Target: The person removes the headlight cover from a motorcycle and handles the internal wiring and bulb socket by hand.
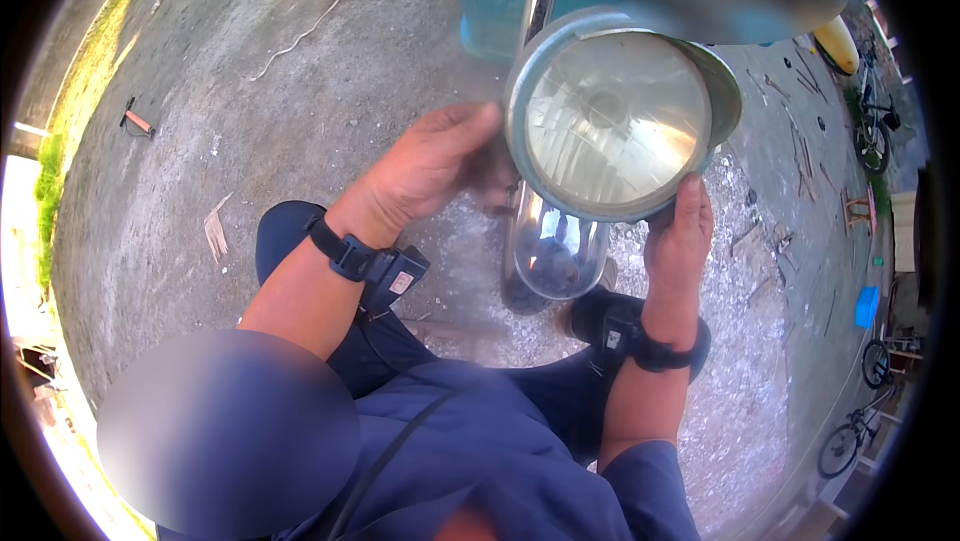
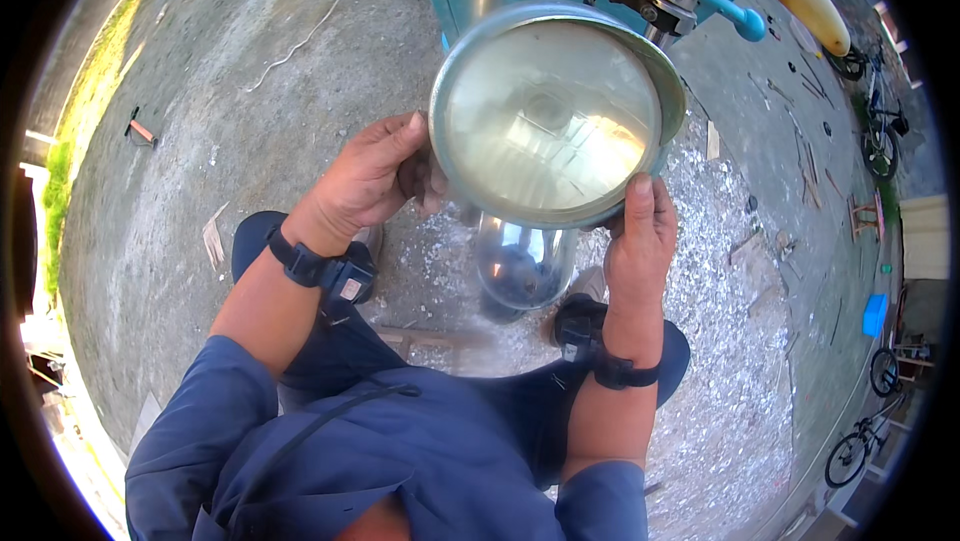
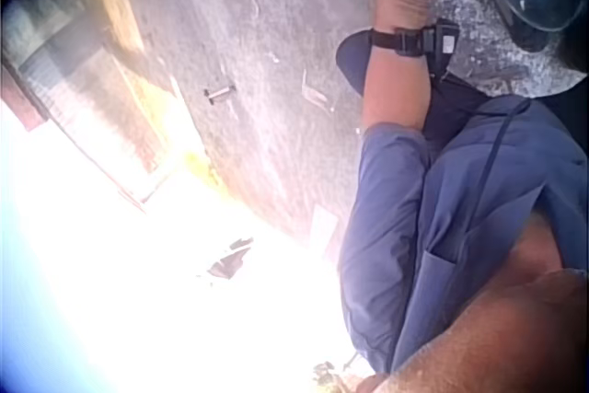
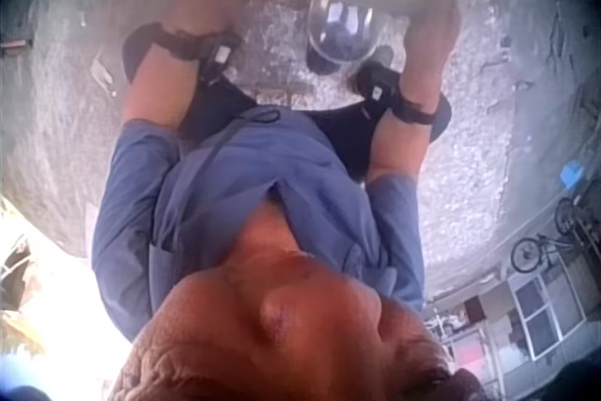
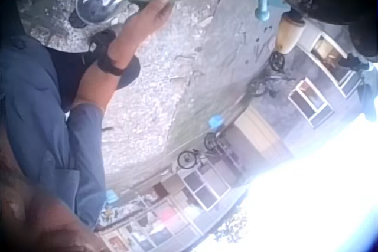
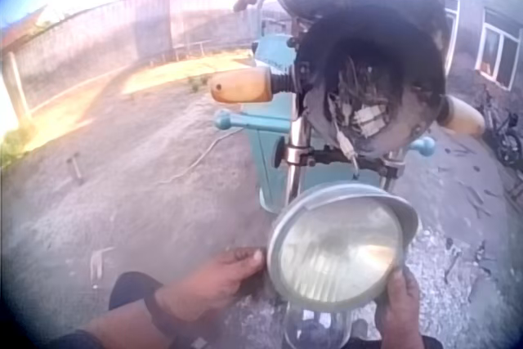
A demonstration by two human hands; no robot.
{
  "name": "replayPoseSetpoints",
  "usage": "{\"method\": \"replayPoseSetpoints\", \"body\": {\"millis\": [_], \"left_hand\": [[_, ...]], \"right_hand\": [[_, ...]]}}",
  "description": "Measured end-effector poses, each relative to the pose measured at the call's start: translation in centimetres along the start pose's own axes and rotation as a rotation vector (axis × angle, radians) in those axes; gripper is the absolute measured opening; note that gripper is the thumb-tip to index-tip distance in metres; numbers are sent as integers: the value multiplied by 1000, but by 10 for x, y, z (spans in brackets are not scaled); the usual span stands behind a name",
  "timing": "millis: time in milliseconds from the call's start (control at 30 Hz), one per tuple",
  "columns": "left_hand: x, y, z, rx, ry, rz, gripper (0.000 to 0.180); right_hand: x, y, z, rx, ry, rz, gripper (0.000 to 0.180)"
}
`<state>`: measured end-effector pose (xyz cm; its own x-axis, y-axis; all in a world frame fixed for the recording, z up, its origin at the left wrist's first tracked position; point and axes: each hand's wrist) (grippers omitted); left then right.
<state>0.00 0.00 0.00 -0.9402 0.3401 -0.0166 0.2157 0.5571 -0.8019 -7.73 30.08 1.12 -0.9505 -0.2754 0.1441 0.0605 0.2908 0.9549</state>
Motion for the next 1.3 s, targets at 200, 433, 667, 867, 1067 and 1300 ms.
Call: {"method": "replayPoseSetpoints", "body": {"millis": [200, 433, 667, 867, 1067, 1300], "left_hand": [[18, -1, -27, 184, -292, -17, 48], [52, 2, -26, 311, -332, -104, 40], [77, 13, -27, 262, -395, -158, 34], [74, 18, -26, 310, -423, -97, 39], [65, 26, -28, 307, -428, -67, 44], [62, 29, -20, 469, -397, -61, 52]], "right_hand": [[12, -1, 2, -119, -92, -15, 49], [35, 2, 3, -140, -93, -40, 53], [55, -13, 10, -11, -52, 6, 56], [47, -17, 11, -36, -10, -9, 61], [39, -22, 21, -60, 26, -51, 65], [33, -23, 18, -115, 39, -94, 65]]}}
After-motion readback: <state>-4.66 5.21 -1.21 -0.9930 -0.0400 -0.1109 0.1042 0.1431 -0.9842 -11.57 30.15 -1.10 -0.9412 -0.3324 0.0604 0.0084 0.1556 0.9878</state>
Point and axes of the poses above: each hand's wrist, its own x-axis towards the middle knuckle, its own z-axis out of the back of the hand, y = z × x, and after that the axes turned 4 degrees about y, right-handed
